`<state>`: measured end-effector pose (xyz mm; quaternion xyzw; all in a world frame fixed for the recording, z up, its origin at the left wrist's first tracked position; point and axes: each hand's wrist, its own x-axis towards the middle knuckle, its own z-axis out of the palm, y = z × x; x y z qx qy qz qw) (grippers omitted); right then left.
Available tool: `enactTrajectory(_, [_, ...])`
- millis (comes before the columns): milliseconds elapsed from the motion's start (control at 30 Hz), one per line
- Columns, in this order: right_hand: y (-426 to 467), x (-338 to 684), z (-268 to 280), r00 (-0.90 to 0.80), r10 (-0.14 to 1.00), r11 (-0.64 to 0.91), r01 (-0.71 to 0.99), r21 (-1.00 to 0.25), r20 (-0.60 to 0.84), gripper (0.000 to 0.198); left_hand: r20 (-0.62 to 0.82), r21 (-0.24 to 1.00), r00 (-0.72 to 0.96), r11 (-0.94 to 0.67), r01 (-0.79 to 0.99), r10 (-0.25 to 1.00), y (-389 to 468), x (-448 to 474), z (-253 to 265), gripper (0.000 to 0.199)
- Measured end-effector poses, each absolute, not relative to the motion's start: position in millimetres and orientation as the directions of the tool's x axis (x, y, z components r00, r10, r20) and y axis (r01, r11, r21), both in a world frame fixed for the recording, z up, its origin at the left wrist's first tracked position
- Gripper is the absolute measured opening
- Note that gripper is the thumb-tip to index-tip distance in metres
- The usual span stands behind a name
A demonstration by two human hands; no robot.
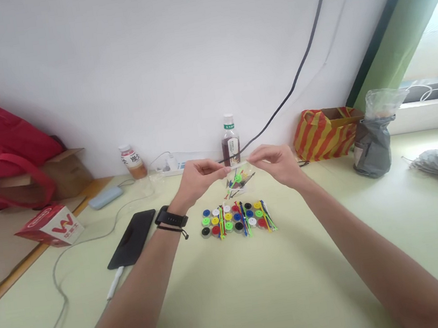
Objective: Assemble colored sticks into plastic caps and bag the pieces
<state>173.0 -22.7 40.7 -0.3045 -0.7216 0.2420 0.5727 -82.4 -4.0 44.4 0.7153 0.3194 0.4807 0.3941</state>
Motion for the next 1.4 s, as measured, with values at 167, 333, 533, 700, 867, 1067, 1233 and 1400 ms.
enactTrajectory(167, [-30.5,171.5,49.1,-0.263,0.753,0.658,0.275,-0.701,0.603,0.024,0.424,0.853,0.408,-0.508,0.121,0.809,-5.2,-79.6,47.0,0.034])
enactTrajectory(333, [-36.5,167.6,54.5,-0.447,0.751,0.658,0.452,-0.602,0.485,0.027,0.456,0.770,0.489,-0.605,0.201,0.744,-7.1,-74.1,46.5,0.034])
enactTrajectory(533, [-39.1,167.6,56.6,-0.508,0.752,0.654,0.493,-0.574,0.420,0.028,0.443,0.658,0.572,-0.684,0.316,0.690,-12.5,-72.9,50.0,0.030])
enactTrajectory(700, [-44.8,170.7,64.3,-0.502,0.798,0.595,0.566,-0.570,0.334,0.043,0.378,0.636,0.607,-0.672,0.379,0.700,-14.5,-78.0,58.7,0.034])
enactTrajectory(867, [-48.7,176.2,72.1,-0.547,0.810,0.528,0.523,-0.669,0.211,0.046,0.236,0.718,0.640,-0.575,0.392,0.731,-18.6,-83.5,68.7,0.038])
enactTrajectory(1067, [-52.5,183.7,78.3,-0.609,0.771,0.529,0.448,-0.721,0.187,0.039,0.188,0.684,0.678,-0.590,0.429,0.711,-21.6,-89.5,75.2,0.045])
enactTrajectory(1233, [-57.9,183.2,83.7,-0.646,0.743,0.547,0.432,-0.717,0.177,0.037,0.292,0.668,0.695,-0.660,0.342,0.657,-29.9,-82.5,79.5,0.033])
enactTrajectory(1400, [-59.6,182.4,86.6,-0.636,0.751,0.547,0.448,-0.708,0.178,0.033,0.302,0.662,0.700,-0.671,0.334,0.647,-36.4,-74.8,82.1,0.031])
